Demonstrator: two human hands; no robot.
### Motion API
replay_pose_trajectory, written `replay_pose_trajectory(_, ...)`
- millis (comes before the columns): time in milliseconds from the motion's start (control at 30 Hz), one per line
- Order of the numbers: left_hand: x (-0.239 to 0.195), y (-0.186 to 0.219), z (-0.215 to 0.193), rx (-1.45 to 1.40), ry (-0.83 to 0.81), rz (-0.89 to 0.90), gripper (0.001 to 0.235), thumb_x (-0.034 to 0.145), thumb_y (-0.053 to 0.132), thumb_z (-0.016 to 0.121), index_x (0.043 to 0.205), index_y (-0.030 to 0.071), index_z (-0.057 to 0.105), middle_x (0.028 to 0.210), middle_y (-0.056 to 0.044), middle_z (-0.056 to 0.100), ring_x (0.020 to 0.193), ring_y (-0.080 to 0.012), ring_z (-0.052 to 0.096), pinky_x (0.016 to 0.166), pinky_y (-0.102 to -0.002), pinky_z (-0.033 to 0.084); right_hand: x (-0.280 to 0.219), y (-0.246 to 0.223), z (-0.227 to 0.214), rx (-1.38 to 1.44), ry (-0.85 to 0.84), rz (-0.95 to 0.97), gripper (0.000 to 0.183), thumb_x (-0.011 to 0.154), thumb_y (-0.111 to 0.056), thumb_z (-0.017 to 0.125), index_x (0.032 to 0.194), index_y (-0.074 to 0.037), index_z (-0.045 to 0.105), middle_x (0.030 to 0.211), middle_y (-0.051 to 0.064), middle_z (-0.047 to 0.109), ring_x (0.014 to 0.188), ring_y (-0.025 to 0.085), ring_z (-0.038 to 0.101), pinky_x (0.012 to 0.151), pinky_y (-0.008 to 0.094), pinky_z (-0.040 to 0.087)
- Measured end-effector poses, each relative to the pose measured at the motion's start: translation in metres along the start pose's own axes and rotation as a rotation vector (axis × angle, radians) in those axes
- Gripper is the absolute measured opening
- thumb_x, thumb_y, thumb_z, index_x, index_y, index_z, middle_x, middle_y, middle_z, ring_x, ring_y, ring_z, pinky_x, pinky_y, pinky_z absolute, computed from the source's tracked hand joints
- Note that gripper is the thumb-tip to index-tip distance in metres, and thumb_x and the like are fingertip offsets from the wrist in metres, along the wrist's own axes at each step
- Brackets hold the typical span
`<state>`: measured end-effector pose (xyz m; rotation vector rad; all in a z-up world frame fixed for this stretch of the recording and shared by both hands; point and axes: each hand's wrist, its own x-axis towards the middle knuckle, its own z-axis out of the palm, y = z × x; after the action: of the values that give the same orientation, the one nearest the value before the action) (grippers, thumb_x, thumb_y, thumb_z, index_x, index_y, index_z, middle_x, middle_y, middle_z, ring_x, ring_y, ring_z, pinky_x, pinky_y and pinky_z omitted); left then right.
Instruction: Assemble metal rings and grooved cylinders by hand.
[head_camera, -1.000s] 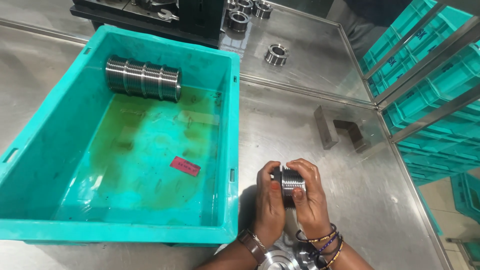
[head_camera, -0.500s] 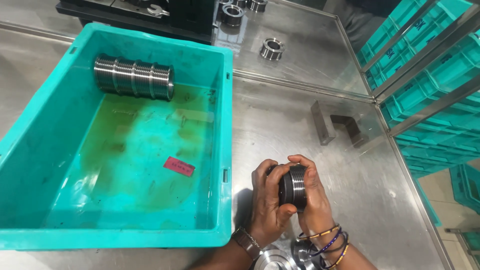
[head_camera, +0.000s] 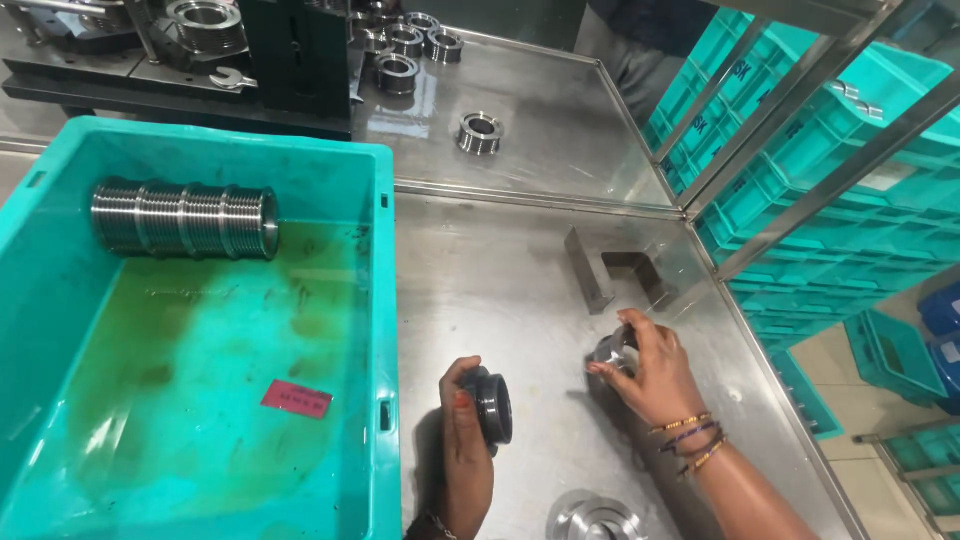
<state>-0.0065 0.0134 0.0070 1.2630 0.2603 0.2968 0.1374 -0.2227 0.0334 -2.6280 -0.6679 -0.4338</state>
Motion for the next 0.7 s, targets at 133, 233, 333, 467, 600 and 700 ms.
replay_pose_trajectory(133, 0.001, 0.007, -0.003, 0.186, -0.011, -0.006, 0.062, 0.099, 0.057, 0.022, 0.137, 0.016, 0.050, 0.076, -0.003, 0.065, 0.062, -0.0093, 0.061, 0.053, -0.024, 0.049, 0.018, 0.039, 0.010, -0.224, -0.061, 0.086, 0.091, 0.063, -0.052, 0.087, 0.136, -0.010, 0.050, 0.117, 0.015, 0.066, 0.117, 0.040, 0.056, 0.100, 0.050, 0.044)
replay_pose_trajectory(233, 0.004, 0.000, -0.002, 0.100, -0.036, -0.044, 0.064, 0.099, 0.057, 0.021, 0.138, 0.014, 0.049, 0.079, -0.003, 0.063, 0.064, -0.0101, 0.060, 0.053, -0.026, 0.048, 0.029, 0.082, 0.029, -0.131, 0.035, 0.036, 0.093, 0.063, -0.059, 0.082, 0.135, -0.009, 0.050, 0.122, 0.016, 0.062, 0.121, 0.040, 0.054, 0.102, 0.052, 0.043)
replay_pose_trajectory(333, 0.004, 0.008, -0.002, 0.179, -0.051, -0.007, 0.066, 0.099, 0.056, 0.019, 0.136, 0.010, 0.048, 0.074, -0.003, 0.064, 0.062, -0.0096, 0.065, 0.052, -0.026, 0.052, 0.039, 0.089, 0.035, -0.229, 0.145, -0.103, 0.081, 0.074, -0.062, 0.072, 0.133, -0.010, 0.053, 0.128, 0.015, 0.060, 0.128, 0.041, 0.048, 0.103, 0.058, 0.034)
replay_pose_trajectory(467, 0.008, 0.005, -0.001, 0.232, -0.040, -0.026, 0.071, 0.097, 0.056, 0.016, 0.139, 0.011, 0.050, 0.070, -0.003, 0.065, 0.058, -0.0102, 0.067, 0.048, -0.026, 0.050, 0.056, 0.095, 0.044, -0.144, 0.234, -0.114, 0.065, 0.093, -0.060, 0.056, 0.137, -0.012, 0.053, 0.135, 0.015, 0.056, 0.131, 0.038, 0.046, 0.105, 0.056, 0.034)
replay_pose_trajectory(600, 0.010, -0.005, -0.001, 0.237, -0.035, -0.033, 0.075, 0.096, 0.059, 0.013, 0.137, 0.009, 0.050, 0.067, -0.004, 0.064, 0.055, -0.0107, 0.067, 0.045, -0.025, 0.050, 0.078, 0.101, 0.055, -0.119, 0.297, -0.123, 0.052, 0.102, -0.054, 0.051, 0.132, -0.012, 0.055, 0.129, 0.014, 0.056, 0.126, 0.039, 0.048, 0.103, 0.055, 0.035)
replay_pose_trajectory(700, 0.011, -0.003, 0.000, 0.230, -0.035, -0.026, 0.078, 0.094, 0.061, 0.012, 0.137, 0.008, 0.051, 0.068, -0.004, 0.064, 0.056, -0.0104, 0.068, 0.046, -0.025, 0.050, 0.089, 0.105, 0.064, -0.122, 0.304, -0.085, 0.049, 0.103, -0.053, 0.052, 0.128, -0.012, 0.057, 0.126, 0.013, 0.056, 0.121, 0.038, 0.050, 0.102, 0.054, 0.036)
